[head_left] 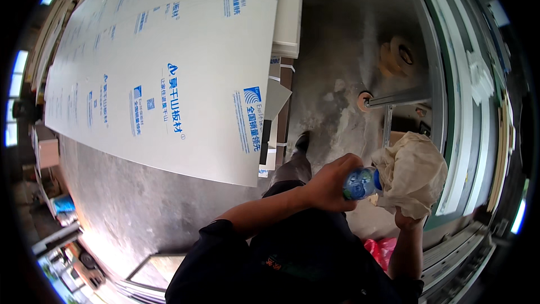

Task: The person peels a protective plastic film from large panels by hand and wipes the surface using a cloth and liquid from a plastic bottle.

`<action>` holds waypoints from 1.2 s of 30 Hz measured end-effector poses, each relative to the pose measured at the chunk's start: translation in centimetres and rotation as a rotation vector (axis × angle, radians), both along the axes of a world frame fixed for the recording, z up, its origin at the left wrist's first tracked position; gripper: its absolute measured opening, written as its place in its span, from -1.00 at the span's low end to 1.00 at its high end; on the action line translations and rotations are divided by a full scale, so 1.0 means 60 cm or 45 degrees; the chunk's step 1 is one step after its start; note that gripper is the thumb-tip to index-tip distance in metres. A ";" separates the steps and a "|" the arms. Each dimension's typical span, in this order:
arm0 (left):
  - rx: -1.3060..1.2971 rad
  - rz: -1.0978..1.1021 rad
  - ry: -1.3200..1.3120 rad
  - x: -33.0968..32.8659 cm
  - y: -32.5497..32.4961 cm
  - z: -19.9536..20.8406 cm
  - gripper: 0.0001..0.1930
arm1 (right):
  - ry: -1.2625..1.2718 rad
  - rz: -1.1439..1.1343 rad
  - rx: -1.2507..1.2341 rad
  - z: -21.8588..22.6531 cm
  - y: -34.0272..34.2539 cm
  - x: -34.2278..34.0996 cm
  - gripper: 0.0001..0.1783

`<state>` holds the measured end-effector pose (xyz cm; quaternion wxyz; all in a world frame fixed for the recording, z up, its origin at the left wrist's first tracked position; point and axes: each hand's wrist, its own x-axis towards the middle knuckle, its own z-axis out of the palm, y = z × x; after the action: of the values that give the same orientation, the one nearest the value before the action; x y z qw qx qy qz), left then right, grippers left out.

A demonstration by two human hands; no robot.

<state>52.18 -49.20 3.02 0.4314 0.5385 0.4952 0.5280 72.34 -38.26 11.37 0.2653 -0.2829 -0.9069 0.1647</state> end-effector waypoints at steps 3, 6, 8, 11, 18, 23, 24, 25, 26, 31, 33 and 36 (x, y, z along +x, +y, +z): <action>-0.022 0.108 0.046 -0.041 0.084 0.011 -0.33 | -0.061 0.133 -0.062 0.016 0.099 -0.059 -0.68; -0.105 0.236 0.150 -0.101 0.138 0.041 -0.37 | -0.044 0.257 -0.142 0.021 0.176 -0.128 -0.67; -0.160 0.348 0.269 -0.136 0.160 0.064 -0.39 | 0.006 0.342 -0.223 0.013 0.216 -0.174 -0.65; -0.231 0.418 0.404 -0.178 0.210 0.095 -0.41 | 0.124 0.459 -0.349 -0.008 0.287 -0.252 -0.64; -0.543 0.499 0.534 -0.277 0.311 0.158 -0.35 | 0.159 0.812 -0.305 -0.002 0.445 -0.426 -0.64; -0.721 0.533 0.662 -0.339 0.432 0.186 -0.32 | 0.107 0.991 -0.296 -0.017 0.604 -0.510 -0.64; -0.737 0.534 0.668 -0.353 0.458 0.196 -0.32 | 0.096 1.015 -0.280 -0.014 0.641 -0.526 -0.64; -0.821 0.519 0.660 -0.374 0.484 0.210 -0.30 | 0.097 1.042 -0.262 -0.011 0.676 -0.548 -0.64; -0.843 0.524 0.670 -0.391 0.509 0.220 -0.30 | 0.080 1.065 -0.251 -0.006 0.709 -0.563 -0.64; -0.934 0.591 0.697 -0.471 0.600 0.262 -0.32 | 0.045 1.181 -0.171 0.021 0.843 -0.662 -0.64; -0.911 0.657 0.712 -0.503 0.630 0.260 -0.32 | 0.031 1.231 -0.120 0.029 0.883 -0.707 -0.65; -0.813 0.784 0.740 -0.557 0.669 0.237 -0.33 | 0.019 1.316 -0.019 0.035 0.928 -0.781 -0.65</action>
<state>18.74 -9.05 17.22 0.2437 0.3340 0.8656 0.2824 25.48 17.44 13.47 0.1536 0.2015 -0.9251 0.2828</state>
